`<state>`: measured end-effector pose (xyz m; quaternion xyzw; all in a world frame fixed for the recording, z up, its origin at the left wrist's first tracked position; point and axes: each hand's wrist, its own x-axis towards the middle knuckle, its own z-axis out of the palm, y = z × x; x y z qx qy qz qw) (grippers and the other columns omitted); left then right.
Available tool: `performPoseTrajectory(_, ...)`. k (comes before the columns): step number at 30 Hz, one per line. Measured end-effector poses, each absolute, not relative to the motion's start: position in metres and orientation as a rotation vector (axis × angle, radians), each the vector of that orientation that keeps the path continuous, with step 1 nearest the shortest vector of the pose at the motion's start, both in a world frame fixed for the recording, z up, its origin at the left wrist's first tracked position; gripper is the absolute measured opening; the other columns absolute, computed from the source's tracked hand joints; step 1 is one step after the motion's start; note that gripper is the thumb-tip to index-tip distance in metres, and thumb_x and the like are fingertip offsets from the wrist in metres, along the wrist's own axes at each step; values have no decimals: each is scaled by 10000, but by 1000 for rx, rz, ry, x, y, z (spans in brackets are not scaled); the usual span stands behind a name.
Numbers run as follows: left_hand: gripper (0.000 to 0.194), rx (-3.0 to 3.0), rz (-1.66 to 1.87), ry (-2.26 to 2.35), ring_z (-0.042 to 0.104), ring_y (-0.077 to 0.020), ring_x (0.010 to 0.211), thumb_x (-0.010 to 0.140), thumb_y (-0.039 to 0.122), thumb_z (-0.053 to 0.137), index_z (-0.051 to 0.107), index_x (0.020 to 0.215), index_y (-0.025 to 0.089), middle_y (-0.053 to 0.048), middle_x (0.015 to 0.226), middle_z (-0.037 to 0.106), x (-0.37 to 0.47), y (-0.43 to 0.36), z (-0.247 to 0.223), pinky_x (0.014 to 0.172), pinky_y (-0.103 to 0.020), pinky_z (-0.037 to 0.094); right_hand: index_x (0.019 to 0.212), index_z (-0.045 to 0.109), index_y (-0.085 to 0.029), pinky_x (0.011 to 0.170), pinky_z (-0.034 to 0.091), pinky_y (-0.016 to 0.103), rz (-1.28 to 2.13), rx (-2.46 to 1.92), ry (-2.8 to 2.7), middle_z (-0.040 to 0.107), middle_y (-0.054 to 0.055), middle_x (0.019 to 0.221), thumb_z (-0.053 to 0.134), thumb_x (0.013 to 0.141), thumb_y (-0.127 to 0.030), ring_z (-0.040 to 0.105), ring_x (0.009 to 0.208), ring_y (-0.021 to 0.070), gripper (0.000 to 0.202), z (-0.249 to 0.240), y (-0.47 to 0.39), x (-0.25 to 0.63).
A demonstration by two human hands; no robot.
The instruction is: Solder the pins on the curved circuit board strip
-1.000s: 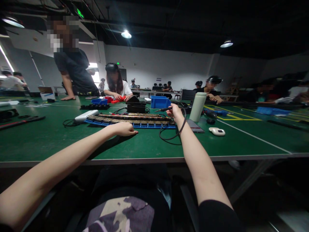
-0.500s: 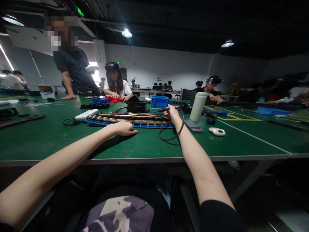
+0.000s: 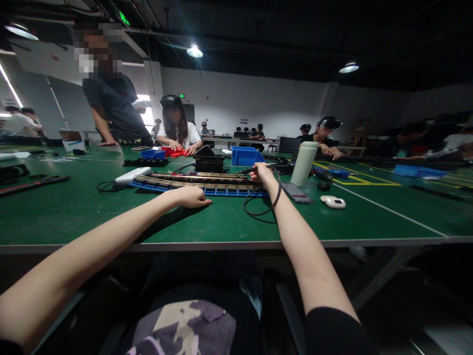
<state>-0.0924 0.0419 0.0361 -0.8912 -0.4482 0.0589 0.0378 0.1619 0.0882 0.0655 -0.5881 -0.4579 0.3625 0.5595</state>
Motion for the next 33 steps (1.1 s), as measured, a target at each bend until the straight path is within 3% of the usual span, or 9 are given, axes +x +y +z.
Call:
performPoseTrajectory(17, 572, -2737, 154, -1386, 562, -155, 555, 946, 522, 352, 691, 663, 158, -72, 613, 650, -94, 43, 35, 564, -254, 370, 769, 545, -178, 453, 455, 203, 910, -1396, -1010, 583, -12, 496, 433, 906, -198, 521, 396, 99, 178, 67, 85, 164)
performPoseTrajectory(25, 564, -2719, 185, -1359, 601, -176, 627, 956, 513, 347, 732, 746, 159, -86, 684, 678, -93, 42, 36, 622, -261, 389, 720, 541, -170, 441, 435, 196, 885, -1425, -1003, 576, -11, 489, 431, 907, -185, 508, 388, 90, 218, 69, 83, 161)
performPoseTrajectory(33, 571, -2734, 177, -1355, 579, -170, 589, 953, 514, 338, 718, 723, 156, -82, 662, 666, -94, 42, 36, 572, -266, 368, 727, 548, -175, 449, 448, 204, 895, -1411, -1013, 582, -5, 501, 427, 906, -194, 516, 401, 97, 217, 68, 84, 162)
